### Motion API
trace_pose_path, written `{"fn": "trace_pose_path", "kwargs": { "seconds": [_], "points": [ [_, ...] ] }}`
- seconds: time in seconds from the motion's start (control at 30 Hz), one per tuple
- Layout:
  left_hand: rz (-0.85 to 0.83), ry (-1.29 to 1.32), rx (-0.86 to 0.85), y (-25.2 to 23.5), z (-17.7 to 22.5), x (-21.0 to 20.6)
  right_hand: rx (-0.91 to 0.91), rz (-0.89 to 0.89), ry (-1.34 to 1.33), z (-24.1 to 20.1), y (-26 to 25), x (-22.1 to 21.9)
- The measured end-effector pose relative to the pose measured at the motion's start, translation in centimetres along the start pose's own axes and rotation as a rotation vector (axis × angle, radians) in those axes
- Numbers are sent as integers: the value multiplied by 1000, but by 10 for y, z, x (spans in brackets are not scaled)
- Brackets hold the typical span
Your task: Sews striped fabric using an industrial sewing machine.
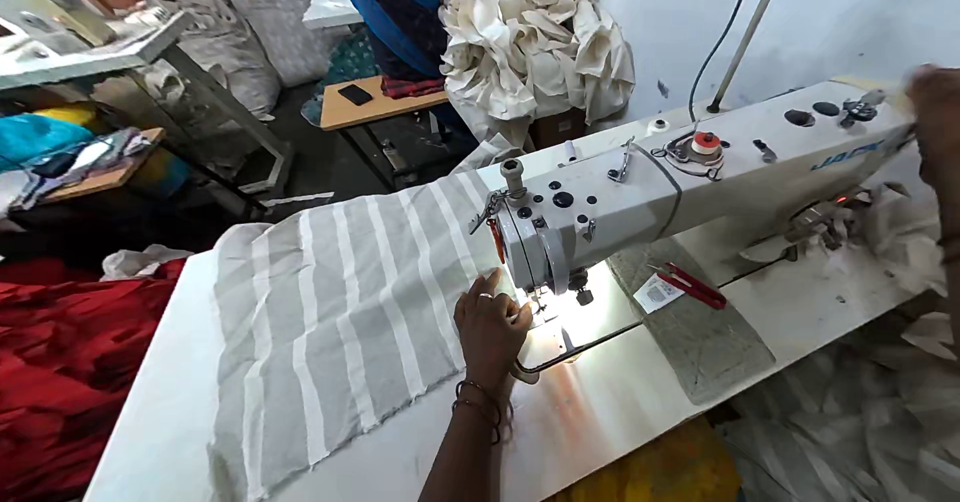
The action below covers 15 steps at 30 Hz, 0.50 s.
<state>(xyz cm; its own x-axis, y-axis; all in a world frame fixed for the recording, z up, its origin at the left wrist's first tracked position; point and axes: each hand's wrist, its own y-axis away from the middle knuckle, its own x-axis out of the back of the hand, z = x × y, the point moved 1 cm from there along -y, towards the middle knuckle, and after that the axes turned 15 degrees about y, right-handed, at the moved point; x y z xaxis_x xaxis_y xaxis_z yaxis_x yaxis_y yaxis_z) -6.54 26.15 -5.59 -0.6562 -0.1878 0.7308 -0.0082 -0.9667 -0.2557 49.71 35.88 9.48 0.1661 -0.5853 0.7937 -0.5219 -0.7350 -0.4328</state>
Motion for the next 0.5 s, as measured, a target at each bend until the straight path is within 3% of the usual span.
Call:
{"fn": "trace_pose_path", "kwargs": {
  "seconds": [0.1, 0.23, 0.33, 0.43, 0.5],
  "points": [
    [-1, 19, 10, -1, 1, 1, -32, -101, 80, -35, -9, 9],
    [-11, -37, -45, 6, 7, 2, -101, 196, -345, -5, 64, -26],
    [-13, -170, -240, 29, -7, 19, -62, 121, -454, 0, 91, -29],
    [13, -289, -18, 55, -59, 84, 93, 133, -213, -9, 129, -3],
    [-80, -409, 149, 85, -62, 121, 284, 132, -86, -34, 174, 2]
  ]
}}
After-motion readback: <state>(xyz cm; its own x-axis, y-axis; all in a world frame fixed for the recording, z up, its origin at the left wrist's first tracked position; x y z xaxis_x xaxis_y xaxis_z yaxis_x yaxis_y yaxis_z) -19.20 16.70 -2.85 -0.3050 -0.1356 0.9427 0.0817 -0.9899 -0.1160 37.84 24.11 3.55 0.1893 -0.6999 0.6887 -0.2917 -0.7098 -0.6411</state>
